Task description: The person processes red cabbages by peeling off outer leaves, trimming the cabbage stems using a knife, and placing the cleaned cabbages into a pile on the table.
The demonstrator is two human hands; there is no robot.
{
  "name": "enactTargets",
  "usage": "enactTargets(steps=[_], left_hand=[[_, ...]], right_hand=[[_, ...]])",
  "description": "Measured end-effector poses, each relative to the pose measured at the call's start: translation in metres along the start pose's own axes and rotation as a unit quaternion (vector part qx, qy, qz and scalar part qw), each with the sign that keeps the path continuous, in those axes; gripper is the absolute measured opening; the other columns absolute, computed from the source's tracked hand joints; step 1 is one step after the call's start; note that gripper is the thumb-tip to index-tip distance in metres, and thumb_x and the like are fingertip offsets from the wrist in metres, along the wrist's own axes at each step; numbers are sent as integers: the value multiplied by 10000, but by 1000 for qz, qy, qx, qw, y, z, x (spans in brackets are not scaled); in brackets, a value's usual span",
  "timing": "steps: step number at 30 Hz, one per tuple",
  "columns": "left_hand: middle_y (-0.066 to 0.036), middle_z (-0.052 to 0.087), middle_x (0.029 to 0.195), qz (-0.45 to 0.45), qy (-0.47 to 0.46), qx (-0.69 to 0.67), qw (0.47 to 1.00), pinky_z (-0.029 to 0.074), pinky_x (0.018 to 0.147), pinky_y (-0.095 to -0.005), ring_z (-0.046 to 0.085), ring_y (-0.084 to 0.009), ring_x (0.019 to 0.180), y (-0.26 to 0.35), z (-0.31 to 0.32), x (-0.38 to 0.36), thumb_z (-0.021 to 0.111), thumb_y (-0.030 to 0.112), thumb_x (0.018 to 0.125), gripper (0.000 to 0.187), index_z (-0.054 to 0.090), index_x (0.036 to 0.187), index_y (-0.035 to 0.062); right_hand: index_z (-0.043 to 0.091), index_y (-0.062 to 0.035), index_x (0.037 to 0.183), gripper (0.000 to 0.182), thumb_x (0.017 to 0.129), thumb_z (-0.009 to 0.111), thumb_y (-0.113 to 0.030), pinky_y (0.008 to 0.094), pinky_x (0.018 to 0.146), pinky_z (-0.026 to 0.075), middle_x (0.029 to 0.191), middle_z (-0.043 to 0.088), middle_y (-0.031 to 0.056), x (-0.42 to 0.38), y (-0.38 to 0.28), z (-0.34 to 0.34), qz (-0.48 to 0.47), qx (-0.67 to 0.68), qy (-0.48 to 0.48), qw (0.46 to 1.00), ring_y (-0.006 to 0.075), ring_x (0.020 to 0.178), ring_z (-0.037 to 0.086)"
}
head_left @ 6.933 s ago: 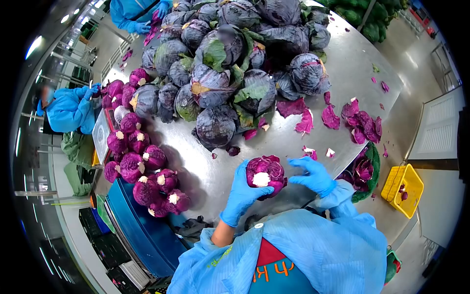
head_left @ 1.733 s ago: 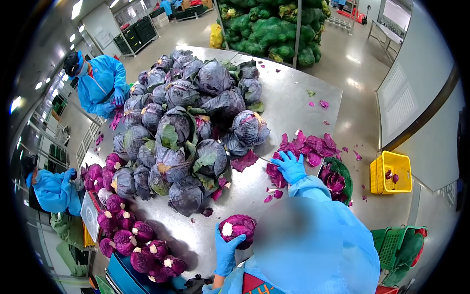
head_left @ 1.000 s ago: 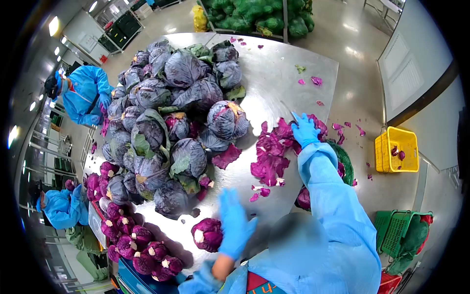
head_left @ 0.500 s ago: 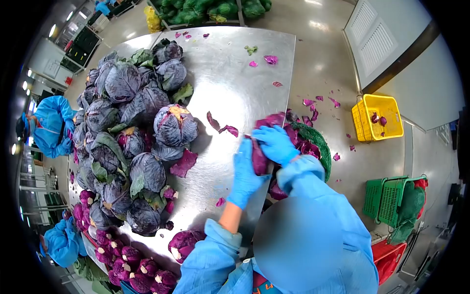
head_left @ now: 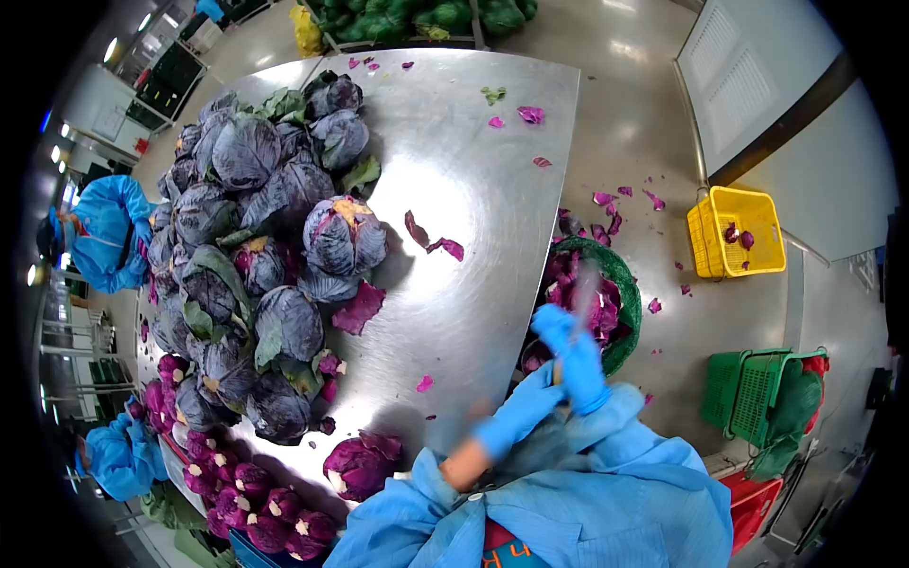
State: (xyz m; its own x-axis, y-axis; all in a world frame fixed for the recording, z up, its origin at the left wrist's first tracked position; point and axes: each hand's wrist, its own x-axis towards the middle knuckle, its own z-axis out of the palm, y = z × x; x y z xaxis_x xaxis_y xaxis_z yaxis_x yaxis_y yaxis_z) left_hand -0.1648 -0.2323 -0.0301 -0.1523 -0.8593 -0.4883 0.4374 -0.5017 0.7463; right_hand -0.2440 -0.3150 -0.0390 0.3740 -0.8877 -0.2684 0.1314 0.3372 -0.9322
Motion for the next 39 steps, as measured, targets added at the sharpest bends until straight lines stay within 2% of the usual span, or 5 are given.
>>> enactTargets(steps=[6,13,19,29,39], left_hand=[[-52,594,898,-69,153,-104,980,482,750,-265,570,-124,806,-2,-31,-65,570,99,914,255,554,1147,-4],[-66,587,821,-62,322,-102,939,494,714,-279,578,-149,746,0,-47,-114,558,108,911,219,552,1091,-16],[-87,605,836,-54,329,-163,929,502,736,-294,594,-162,759,-8,-39,-117,552,114,943,238,541,1132,-30],[-12,575,670,10,372,-75,925,422,491,-227,530,-80,547,31,-26,-201,652,365,917,323,577,1044,78],[-8,531,645,112,447,-84,884,415,487,-255,489,-79,523,7,-40,-281,617,417,924,340,537,927,87]], right_hand=[[412,-120,1445,609,899,625,-285,460,1093,333,1434,429,188,32,19,-47,-250,-484,-4,838,372,1317,416],[118,-259,1544,973,770,665,-479,695,1100,43,1597,116,136,92,182,-99,-8,-819,-224,528,386,1467,87],[168,-224,1531,610,941,315,-182,702,1112,56,1567,216,127,107,307,-101,-26,-796,-194,572,308,1456,196],[550,-181,1304,724,686,752,-499,526,995,370,1278,559,141,69,22,-34,141,-795,-118,579,358,1190,511],[696,-18,975,166,889,667,-157,346,816,495,910,685,104,37,-10,92,-297,-408,-102,857,201,867,628]])
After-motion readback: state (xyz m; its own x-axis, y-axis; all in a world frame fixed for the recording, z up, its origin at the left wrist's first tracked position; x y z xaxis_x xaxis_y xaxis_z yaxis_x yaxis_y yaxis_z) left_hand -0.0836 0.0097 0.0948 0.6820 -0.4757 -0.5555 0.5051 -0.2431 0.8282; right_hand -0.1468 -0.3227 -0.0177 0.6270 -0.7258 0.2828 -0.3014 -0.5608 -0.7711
